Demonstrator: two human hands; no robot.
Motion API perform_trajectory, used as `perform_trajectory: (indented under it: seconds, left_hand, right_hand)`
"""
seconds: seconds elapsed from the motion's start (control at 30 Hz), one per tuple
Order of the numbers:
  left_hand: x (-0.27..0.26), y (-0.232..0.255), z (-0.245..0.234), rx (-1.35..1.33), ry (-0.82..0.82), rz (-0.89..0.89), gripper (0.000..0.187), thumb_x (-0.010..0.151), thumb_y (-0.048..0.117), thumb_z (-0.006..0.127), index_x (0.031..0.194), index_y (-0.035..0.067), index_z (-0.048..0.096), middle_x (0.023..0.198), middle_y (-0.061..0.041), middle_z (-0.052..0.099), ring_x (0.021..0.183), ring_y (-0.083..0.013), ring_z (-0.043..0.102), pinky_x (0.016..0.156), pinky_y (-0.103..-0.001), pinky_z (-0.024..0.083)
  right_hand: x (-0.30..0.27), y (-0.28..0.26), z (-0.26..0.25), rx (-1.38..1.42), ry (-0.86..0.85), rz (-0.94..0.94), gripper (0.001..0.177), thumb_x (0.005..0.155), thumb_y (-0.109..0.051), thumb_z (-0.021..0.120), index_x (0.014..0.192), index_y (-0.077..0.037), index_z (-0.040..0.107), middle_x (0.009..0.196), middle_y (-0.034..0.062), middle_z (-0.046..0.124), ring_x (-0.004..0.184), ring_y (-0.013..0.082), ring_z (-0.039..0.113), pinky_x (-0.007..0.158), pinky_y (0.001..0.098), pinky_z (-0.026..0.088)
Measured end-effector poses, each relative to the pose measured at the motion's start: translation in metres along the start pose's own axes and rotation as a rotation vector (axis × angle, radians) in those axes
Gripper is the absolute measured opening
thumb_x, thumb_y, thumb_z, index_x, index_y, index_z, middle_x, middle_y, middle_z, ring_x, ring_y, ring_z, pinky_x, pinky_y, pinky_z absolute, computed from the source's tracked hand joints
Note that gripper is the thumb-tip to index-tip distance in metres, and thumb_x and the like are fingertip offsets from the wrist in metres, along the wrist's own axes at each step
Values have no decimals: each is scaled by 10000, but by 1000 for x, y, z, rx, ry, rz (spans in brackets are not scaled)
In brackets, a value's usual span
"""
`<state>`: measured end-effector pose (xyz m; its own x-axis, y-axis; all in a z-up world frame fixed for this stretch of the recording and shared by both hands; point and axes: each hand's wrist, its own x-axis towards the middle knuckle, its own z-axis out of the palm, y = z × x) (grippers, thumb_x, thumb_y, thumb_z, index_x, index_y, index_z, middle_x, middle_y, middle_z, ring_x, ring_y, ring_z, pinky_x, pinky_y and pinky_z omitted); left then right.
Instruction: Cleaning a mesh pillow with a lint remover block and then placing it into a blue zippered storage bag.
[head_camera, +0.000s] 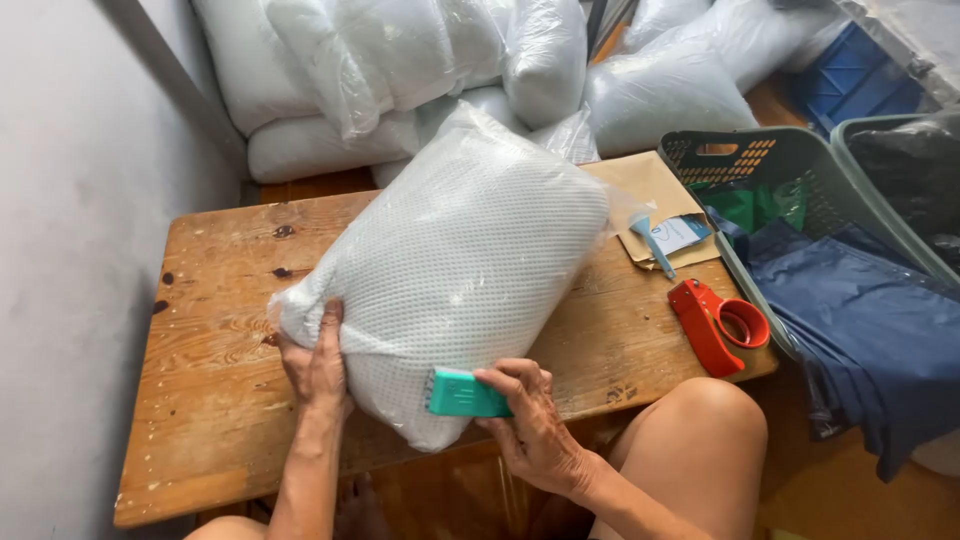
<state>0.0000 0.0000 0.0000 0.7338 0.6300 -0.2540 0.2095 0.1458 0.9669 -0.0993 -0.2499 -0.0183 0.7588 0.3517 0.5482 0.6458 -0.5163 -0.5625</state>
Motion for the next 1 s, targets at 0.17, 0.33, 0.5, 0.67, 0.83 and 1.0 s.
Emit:
perform_trajectory:
  seconds: [0.17,0.33,0.5,0.67,0.83,1.0]
  left_hand:
    - [23,-18,-3,84,20,21,895,743,604,838,1419,97,542,1328,-154,634,1253,-308,593,1034,-416,491]
    - [28,-22,-3,136,-4,14,957,804,667,851,1439,40,505,1377,-270,567,1342,-420,517,1098,-528,440]
    - [35,-18,0,181,42,-92,886,638,700,763,1323,158,614,1188,-60,701,1061,-256,663,872,-379,557]
    - [-11,13,-2,24,72,-176,1254,574,667,762,1550,93,224,1435,-166,539,1261,-329,586,992,-460,563]
    - [-85,31,-12,58,-115,-211,1418,456,690,643,1586,82,40,1629,-234,272,1467,-397,386,1255,-624,246]
    - [-97,37,-11,-218,-115,-480,874,591,218,748,1426,92,522,1366,-127,668,1256,-336,620,1045,-560,525]
  right_hand:
    - [44,77,-18,55,431,228,506,910,12,673,1378,-60,492,1205,170,507,1098,342,544,897,444,473]
    - [77,110,-38,303,572,583,473,911,-36,702,1348,-78,525,1136,123,546,1036,286,574,910,445,480]
    - [24,-16,5,99,-38,-77,453,845,-87,535,1294,-66,489,1149,194,554,1079,340,504,860,479,328]
    - [-12,-25,25,50,-65,-216,547,996,-185,698,1456,-62,430,1226,181,520,1051,336,545,902,483,369]
    - [27,47,-16,181,300,63,539,921,-51,638,1432,-5,473,1200,154,482,1077,277,588,853,378,606]
    - [39,96,-27,151,305,508,598,911,-244,697,1463,-97,520,1202,67,450,1136,212,514,983,317,495]
